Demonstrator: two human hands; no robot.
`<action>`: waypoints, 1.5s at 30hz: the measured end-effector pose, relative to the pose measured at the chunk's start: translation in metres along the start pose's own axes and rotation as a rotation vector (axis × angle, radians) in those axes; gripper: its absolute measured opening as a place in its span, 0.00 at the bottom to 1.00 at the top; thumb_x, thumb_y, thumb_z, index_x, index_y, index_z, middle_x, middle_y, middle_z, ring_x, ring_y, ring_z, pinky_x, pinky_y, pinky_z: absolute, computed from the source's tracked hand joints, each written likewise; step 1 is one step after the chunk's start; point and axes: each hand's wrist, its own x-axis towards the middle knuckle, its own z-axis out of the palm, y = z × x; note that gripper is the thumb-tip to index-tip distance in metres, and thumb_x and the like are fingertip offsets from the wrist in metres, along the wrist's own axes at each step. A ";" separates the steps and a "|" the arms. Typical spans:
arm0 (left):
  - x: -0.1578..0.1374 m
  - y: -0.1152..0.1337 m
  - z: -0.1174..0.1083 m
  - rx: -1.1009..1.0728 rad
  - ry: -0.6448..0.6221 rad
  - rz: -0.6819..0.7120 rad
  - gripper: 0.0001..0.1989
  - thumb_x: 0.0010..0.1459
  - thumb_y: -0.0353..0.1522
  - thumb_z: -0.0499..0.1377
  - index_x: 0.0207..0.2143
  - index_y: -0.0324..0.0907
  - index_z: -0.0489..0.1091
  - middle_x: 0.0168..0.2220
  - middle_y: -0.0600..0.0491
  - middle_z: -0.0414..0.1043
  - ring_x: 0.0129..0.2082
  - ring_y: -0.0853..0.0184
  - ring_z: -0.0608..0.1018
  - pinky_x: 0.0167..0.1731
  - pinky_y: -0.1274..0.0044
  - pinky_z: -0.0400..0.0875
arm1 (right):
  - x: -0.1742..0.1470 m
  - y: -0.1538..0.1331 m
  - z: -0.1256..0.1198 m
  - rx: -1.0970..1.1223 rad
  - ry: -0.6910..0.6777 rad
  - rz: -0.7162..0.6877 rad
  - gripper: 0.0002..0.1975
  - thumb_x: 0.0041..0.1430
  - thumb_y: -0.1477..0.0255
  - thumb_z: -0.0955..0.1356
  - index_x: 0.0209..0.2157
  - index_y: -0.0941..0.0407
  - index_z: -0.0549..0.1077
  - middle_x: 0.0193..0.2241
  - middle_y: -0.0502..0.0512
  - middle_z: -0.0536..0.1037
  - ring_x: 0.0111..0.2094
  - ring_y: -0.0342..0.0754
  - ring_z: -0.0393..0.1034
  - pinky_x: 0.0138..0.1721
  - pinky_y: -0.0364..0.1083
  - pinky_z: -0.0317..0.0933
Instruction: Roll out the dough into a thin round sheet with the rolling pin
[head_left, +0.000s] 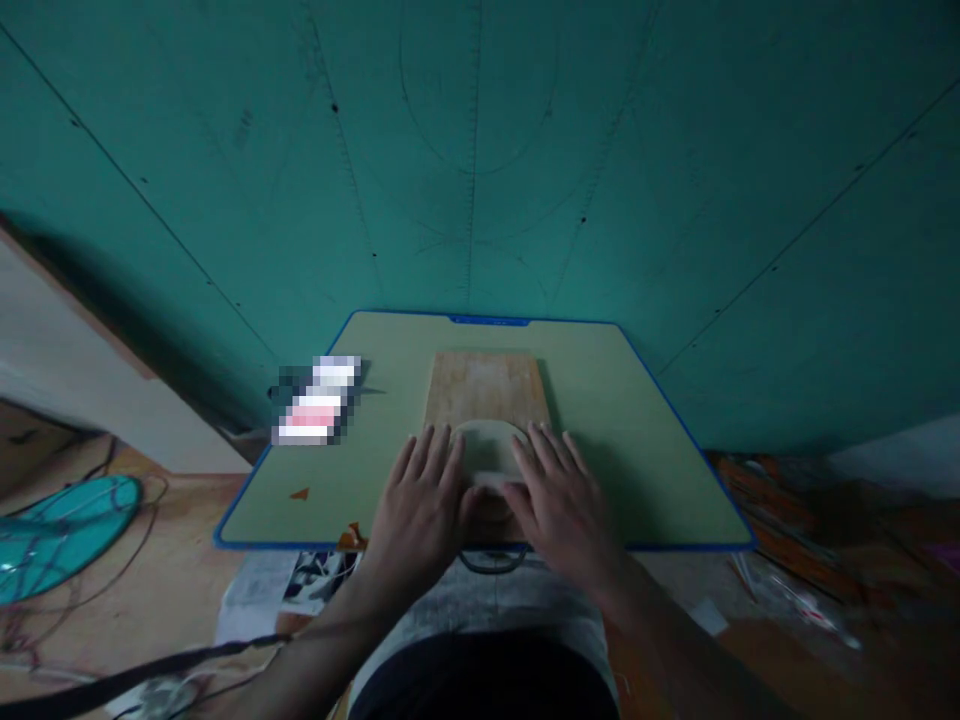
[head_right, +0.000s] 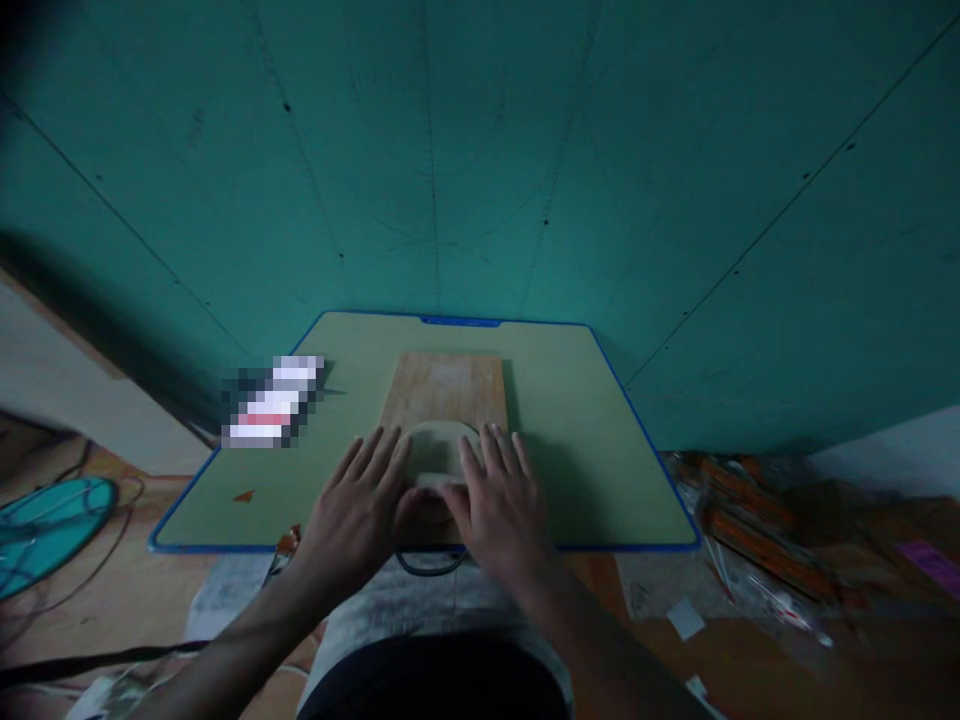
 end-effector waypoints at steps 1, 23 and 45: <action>-0.009 0.003 -0.002 0.005 0.007 0.009 0.28 0.70 0.40 0.46 0.66 0.34 0.56 0.66 0.34 0.61 0.68 0.47 0.62 0.62 0.53 0.61 | -0.009 -0.003 0.000 0.015 0.003 -0.012 0.27 0.70 0.60 0.60 0.64 0.61 0.66 0.65 0.69 0.65 0.67 0.62 0.56 0.66 0.63 0.51; 0.080 -0.022 0.020 -0.007 -0.106 -0.091 0.28 0.70 0.44 0.48 0.63 0.36 0.64 0.64 0.36 0.64 0.67 0.47 0.63 0.63 0.56 0.60 | 0.067 0.027 0.000 -0.015 -0.078 0.188 0.25 0.72 0.64 0.57 0.62 0.62 0.68 0.62 0.70 0.68 0.63 0.62 0.61 0.62 0.60 0.56; 0.156 -0.005 0.045 -0.089 -0.298 0.125 0.24 0.71 0.44 0.45 0.60 0.43 0.68 0.65 0.47 0.66 0.66 0.53 0.64 0.63 0.60 0.59 | 0.026 0.064 -0.001 0.068 -0.225 0.140 0.23 0.72 0.63 0.59 0.64 0.50 0.65 0.66 0.60 0.65 0.70 0.65 0.48 0.67 0.71 0.43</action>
